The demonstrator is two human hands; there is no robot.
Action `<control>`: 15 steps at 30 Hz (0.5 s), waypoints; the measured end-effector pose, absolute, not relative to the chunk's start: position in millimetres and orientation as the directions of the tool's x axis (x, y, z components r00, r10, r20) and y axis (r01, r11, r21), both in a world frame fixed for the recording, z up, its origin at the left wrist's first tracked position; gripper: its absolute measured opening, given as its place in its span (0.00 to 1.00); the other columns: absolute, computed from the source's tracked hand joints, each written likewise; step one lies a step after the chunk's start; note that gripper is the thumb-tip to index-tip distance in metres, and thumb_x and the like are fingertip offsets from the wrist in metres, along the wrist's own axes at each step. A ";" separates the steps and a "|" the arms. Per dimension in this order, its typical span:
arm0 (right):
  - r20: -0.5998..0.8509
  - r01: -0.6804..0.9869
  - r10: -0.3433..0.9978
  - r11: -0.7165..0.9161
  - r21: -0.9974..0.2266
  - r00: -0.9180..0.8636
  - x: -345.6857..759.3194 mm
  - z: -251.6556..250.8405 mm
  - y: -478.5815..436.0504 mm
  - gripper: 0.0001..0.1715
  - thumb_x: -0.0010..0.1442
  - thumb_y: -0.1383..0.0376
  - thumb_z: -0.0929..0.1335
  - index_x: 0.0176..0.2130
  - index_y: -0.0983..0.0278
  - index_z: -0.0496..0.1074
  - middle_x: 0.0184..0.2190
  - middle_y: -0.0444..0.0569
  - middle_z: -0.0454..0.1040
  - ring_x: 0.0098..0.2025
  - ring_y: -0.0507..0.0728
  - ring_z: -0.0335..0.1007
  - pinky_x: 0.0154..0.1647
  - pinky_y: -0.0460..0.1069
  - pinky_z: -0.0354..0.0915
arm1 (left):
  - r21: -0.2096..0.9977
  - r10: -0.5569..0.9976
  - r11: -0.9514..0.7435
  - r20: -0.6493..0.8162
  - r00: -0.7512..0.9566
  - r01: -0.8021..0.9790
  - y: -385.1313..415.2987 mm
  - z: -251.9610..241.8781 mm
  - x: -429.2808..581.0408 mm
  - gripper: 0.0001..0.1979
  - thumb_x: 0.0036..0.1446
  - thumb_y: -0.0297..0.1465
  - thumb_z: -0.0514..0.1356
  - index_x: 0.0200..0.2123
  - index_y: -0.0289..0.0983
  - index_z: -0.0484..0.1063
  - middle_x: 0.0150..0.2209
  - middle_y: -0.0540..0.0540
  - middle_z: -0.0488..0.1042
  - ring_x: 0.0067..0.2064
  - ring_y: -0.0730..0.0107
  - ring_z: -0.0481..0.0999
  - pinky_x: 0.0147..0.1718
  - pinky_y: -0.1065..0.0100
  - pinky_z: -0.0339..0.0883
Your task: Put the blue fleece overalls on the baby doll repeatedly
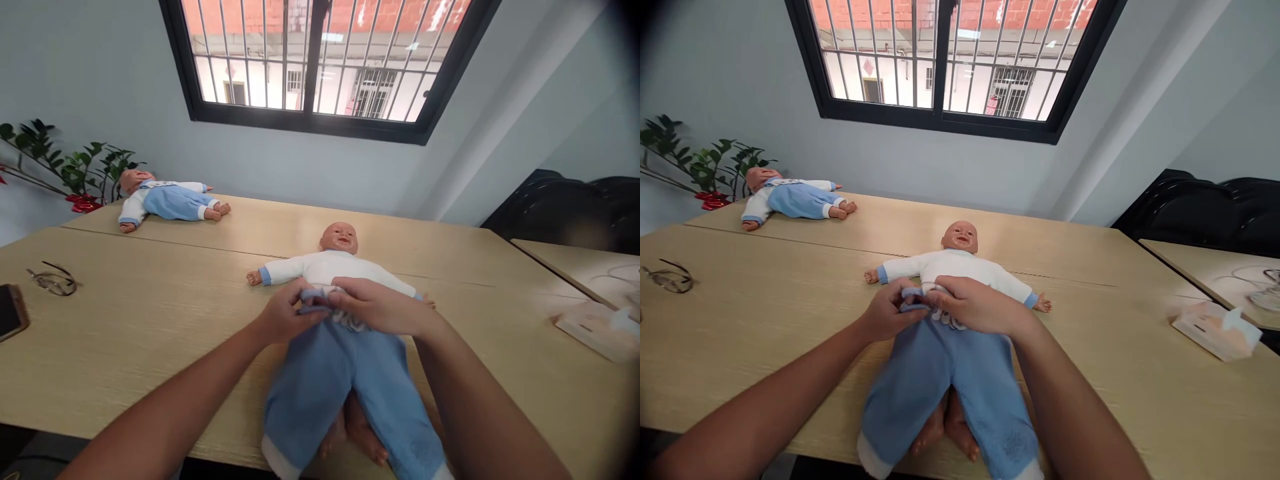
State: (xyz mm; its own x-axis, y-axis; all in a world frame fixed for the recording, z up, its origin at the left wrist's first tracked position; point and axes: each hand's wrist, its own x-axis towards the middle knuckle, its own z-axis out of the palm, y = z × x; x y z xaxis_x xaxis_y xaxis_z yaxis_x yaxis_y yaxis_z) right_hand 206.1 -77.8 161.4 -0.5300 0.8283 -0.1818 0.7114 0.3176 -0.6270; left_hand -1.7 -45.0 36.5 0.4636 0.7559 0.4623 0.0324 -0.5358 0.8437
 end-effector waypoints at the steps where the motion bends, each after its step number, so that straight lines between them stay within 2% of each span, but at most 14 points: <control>1: -0.240 0.704 0.805 0.279 -0.654 -0.543 207.8 161.1 -78.5 0.24 0.68 0.43 0.64 0.42 0.61 0.69 0.32 0.43 0.72 0.32 0.54 0.65 0.32 0.49 0.60 | 0.883 0.809 -0.469 0.428 0.403 0.004 -48.6 36.6 -0.3 0.21 0.57 0.47 0.68 0.31 0.39 0.65 0.29 0.52 0.68 0.31 0.71 0.67 0.33 0.68 0.63; 4: -0.306 0.694 0.745 0.281 -0.662 -0.593 214.9 157.4 -76.2 0.31 0.59 0.46 0.74 0.53 0.59 0.68 0.38 0.44 0.76 0.36 0.56 0.69 0.33 0.49 0.63 | 0.926 0.863 -0.377 0.357 0.358 -0.016 -52.7 36.4 2.6 0.22 0.56 0.49 0.69 0.33 0.39 0.66 0.27 0.54 0.65 0.28 0.74 0.64 0.30 0.70 0.59; 5: -0.299 0.691 0.733 0.310 -0.653 -0.611 217.4 155.5 -73.8 0.28 0.60 0.48 0.73 0.53 0.59 0.69 0.40 0.45 0.77 0.38 0.57 0.70 0.36 0.49 0.64 | 0.934 0.868 -0.356 0.337 0.366 -0.017 -52.0 36.3 2.7 0.21 0.57 0.49 0.68 0.35 0.39 0.66 0.26 0.55 0.64 0.27 0.74 0.62 0.29 0.70 0.58; 7: -0.281 0.677 0.711 0.360 -0.642 -0.645 222.0 152.4 -68.0 0.17 0.65 0.51 0.69 0.46 0.60 0.73 0.39 0.45 0.77 0.38 0.56 0.69 0.38 0.50 0.64 | 0.953 0.859 -0.300 0.284 0.426 -0.030 -48.6 36.4 1.4 0.22 0.61 0.52 0.63 0.43 0.38 0.69 0.26 0.55 0.64 0.26 0.75 0.60 0.26 0.71 0.55; 8: -0.276 0.667 0.700 0.372 -0.645 -0.658 224.1 151.9 -65.4 0.15 0.66 0.52 0.67 0.42 0.61 0.74 0.38 0.44 0.77 0.37 0.56 0.68 0.38 0.50 0.63 | 0.960 0.831 -0.279 0.260 0.492 -0.036 -46.5 36.9 -0.1 0.25 0.60 0.53 0.63 0.48 0.38 0.69 0.27 0.55 0.65 0.26 0.74 0.61 0.26 0.71 0.56; 10: -0.264 0.668 0.712 0.373 -0.643 -0.651 227.5 154.0 -62.8 0.16 0.67 0.53 0.66 0.35 0.62 0.73 0.33 0.43 0.75 0.33 0.54 0.65 0.36 0.50 0.61 | 0.957 0.723 -0.291 0.219 0.655 0.000 -42.7 38.5 -4.0 0.37 0.51 0.54 0.70 0.58 0.40 0.68 0.33 0.51 0.73 0.32 0.69 0.69 0.31 0.70 0.63; 11: -0.249 0.678 0.734 0.368 -0.636 -0.632 228.7 156.4 -62.8 0.17 0.66 0.53 0.66 0.33 0.62 0.72 0.31 0.42 0.73 0.32 0.54 0.64 0.35 0.50 0.60 | 0.945 0.656 -0.324 0.195 0.729 0.039 -41.2 39.5 -6.1 0.42 0.45 0.52 0.75 0.59 0.41 0.68 0.38 0.49 0.76 0.37 0.65 0.73 0.35 0.68 0.66; 12: -0.234 0.687 0.756 0.359 -0.632 -0.611 229.4 159.3 -63.7 0.16 0.66 0.54 0.66 0.32 0.62 0.72 0.31 0.42 0.73 0.32 0.54 0.63 0.34 0.49 0.60 | 0.928 0.597 -0.363 0.165 0.785 0.081 -39.9 40.3 -8.0 0.44 0.40 0.51 0.77 0.58 0.41 0.71 0.41 0.48 0.78 0.42 0.61 0.75 0.39 0.67 0.68; 13: -0.220 0.691 0.775 0.348 -0.633 -0.592 229.7 162.2 -65.0 0.16 0.66 0.54 0.66 0.33 0.62 0.72 0.31 0.43 0.73 0.32 0.54 0.64 0.34 0.49 0.60 | 0.911 0.555 -0.395 0.130 0.822 0.122 -38.9 40.7 -9.6 0.40 0.38 0.49 0.78 0.54 0.41 0.74 0.43 0.48 0.79 0.44 0.59 0.76 0.41 0.66 0.68; 15: -0.211 0.682 0.792 0.319 -0.658 -0.573 229.2 165.9 -67.3 0.14 0.65 0.54 0.66 0.35 0.62 0.73 0.32 0.43 0.73 0.33 0.54 0.65 0.34 0.49 0.61 | 0.894 0.529 -0.414 0.081 0.845 0.173 -37.2 39.5 -11.4 0.28 0.47 0.51 0.74 0.45 0.39 0.78 0.39 0.49 0.80 0.42 0.60 0.76 0.40 0.66 0.68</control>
State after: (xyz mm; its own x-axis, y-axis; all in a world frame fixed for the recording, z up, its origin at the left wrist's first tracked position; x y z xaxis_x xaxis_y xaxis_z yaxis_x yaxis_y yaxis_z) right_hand 229.2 -67.3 165.9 -0.5732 0.7919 -0.2106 0.6820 0.3186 -0.6584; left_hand -11.4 -37.2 39.5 0.8450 0.5287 0.0808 0.1735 -0.4138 0.8937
